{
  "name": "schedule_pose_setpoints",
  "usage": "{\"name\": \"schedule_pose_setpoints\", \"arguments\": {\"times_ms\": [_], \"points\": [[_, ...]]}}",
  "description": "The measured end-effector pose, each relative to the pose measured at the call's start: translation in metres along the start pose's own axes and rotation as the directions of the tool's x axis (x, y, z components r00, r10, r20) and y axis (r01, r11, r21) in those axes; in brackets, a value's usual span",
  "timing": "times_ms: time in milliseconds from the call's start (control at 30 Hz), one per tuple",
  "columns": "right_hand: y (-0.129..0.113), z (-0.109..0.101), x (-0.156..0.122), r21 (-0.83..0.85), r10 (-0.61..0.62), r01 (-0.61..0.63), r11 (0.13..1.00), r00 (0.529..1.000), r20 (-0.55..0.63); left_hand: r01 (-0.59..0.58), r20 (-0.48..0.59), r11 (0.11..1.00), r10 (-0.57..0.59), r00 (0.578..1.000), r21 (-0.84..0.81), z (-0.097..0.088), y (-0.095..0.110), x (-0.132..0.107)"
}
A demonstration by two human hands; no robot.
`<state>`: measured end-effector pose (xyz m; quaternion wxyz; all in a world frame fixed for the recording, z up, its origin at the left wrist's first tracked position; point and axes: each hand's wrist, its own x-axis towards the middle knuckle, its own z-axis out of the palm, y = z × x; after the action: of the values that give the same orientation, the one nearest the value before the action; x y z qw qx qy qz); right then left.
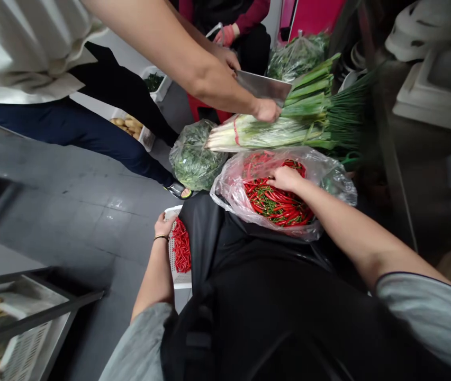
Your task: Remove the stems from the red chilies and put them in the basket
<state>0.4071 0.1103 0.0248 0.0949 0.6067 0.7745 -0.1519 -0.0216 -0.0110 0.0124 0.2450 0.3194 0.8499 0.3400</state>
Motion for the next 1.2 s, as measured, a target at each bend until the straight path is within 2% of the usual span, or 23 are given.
{"name": "schedule_pose_setpoints", "arguments": {"times_ms": [67, 100, 133, 167, 200, 267, 300, 333, 367, 400, 467, 533, 600, 667, 733, 800, 833, 900, 1000, 1033, 1067, 1100, 1200], "points": [[0.005, -0.006, 0.002, 0.079, -0.003, 0.006, 0.997, 0.999, -0.047, -0.069, 0.035, 0.995, 0.071, 0.997, -0.075, 0.0, 0.028, 0.001], [0.01, -0.01, 0.001, 0.167, 0.01, 0.0, 0.986, 0.998, -0.059, -0.14, 0.098, 0.975, 0.158, 0.983, -0.172, 0.002, 0.045, -0.005], [0.016, -0.013, -0.002, 0.268, 0.024, -0.012, 0.963, 0.999, -0.043, -0.218, 0.195, 0.934, 0.279, 0.94, -0.284, 0.006, 0.064, -0.016], [0.021, -0.016, -0.006, 0.355, 0.033, -0.032, 0.934, 0.999, 0.004, -0.29, 0.323, 0.882, 0.417, 0.85, -0.372, 0.014, 0.082, -0.032], [0.027, -0.018, -0.012, 0.403, 0.026, -0.051, 0.914, 0.997, 0.068, -0.357, 0.455, 0.828, 0.542, 0.706, -0.433, 0.025, 0.1, -0.049], [0.034, -0.018, -0.029, 0.342, -0.011, -0.046, 0.939, 0.986, 0.165, -0.464, 0.69, 0.736, 0.656, 0.306, -0.493, 0.059, 0.131, -0.083], [0.035, -0.017, -0.039, 0.248, -0.024, -0.021, 0.969, 0.984, 0.176, -0.502, 0.734, 0.691, 0.662, 0.15, -0.52, 0.08, 0.144, -0.095], [0.035, -0.014, -0.05, 0.136, -0.029, 0.006, 0.991, 0.985, 0.169, -0.541, 0.748, 0.649, 0.661, 0.053, -0.535, 0.102, 0.156, -0.102], [0.035, -0.01, -0.061, 0.032, -0.026, 0.021, 0.999, 0.987, 0.16, -0.571, 0.73, 0.616, 0.683, 0.043, -0.543, 0.124, 0.167, -0.102], [0.033, -0.005, -0.071, -0.048, -0.019, 0.027, 0.999, 0.987, 0.158, -0.59, 0.698, 0.598, 0.712, 0.079, -0.543, 0.144, 0.179, -0.096], [0.029, 0.005, -0.085, -0.119, -0.004, 0.026, 0.993, 0.984, 0.179, -0.6, 0.616, 0.609, 0.753, 0.232, -0.519, 0.174, 0.206, -0.075], [0.025, 0.014, -0.09, -0.12, -0.024, 0.047, 0.992, 0.981, 0.19, -0.597, 0.506, 0.625, 0.773, 0.382, -0.503, 0.185, 0.234, -0.054], [0.025, 0.019, -0.089, -0.106, -0.046, 0.063, 0.992, 0.986, 0.16, -0.575, 0.439, 0.621, 0.784, 0.439, -0.533, 0.177, 0.257, -0.05], [0.029, 0.017, -0.086, -0.107, -0.036, 0.048, 0.993, 0.993, 0.108, -0.531, 0.462, 0.631, 0.776, 0.429, -0.565, 0.158, 0.261, -0.069], [0.034, 0.011, -0.085, -0.107, -0.029, 0.035, 0.994, 0.998, 0.06, -0.443, 0.608, 0.701, 0.71, 0.356, -0.559, 0.142, 0.244, -0.101], [0.034, 0.003, -0.088, -0.087, -0.051, 0.051, 0.995, 0.999, 0.007, -0.303, 0.822, 0.85, 0.508, 0.258, -0.431, 0.137, 0.212, -0.134], [0.031, 0.0, -0.091, -0.065, -0.077, 0.076, 0.995, 0.997, -0.02, -0.21, 0.884, 0.913, 0.396, 0.249, -0.349, 0.14, 0.195, -0.146], [0.018, 0.0, -0.1, 0.005, -0.169, 0.17, 0.985, 0.984, -0.063, 0.0, 0.912, 0.957, 0.275, 0.304, -0.288, 0.15, 0.163, -0.163], [-0.01, 0.013, -0.113, 0.109, -0.287, 0.298, 0.948, 0.952, -0.105, 0.224, 0.868, 0.892, 0.28, 0.409, -0.393, 0.164, 0.134, -0.166], [-0.018, 0.018, -0.117, 0.14, -0.307, 0.323, 0.936, 0.944, -0.12, 0.258, 0.861, 0.871, 0.288, 0.42, -0.418, 0.165, 0.129, -0.164], [-0.024, 0.023, -0.121, 0.175, -0.332, 0.354, 0.919, 0.933, -0.142, 0.285, 0.87, 0.864, 0.283, 0.404, -0.414, 0.164, 0.126, -0.162], [-0.029, 0.025, -0.125, 0.216, -0.372, 0.402, 0.89, 0.913, -0.167, 0.316, 0.894, 0.867, 0.265, 0.36, -0.385, 0.162, 0.124, -0.159], [-0.03, 0.019, -0.129, 0.334, -0.548, 0.585, 0.739, 0.811, -0.207, 0.433, 0.965, 0.865, 0.194, 0.178, -0.254, 0.157, 0.124, -0.152]]}}
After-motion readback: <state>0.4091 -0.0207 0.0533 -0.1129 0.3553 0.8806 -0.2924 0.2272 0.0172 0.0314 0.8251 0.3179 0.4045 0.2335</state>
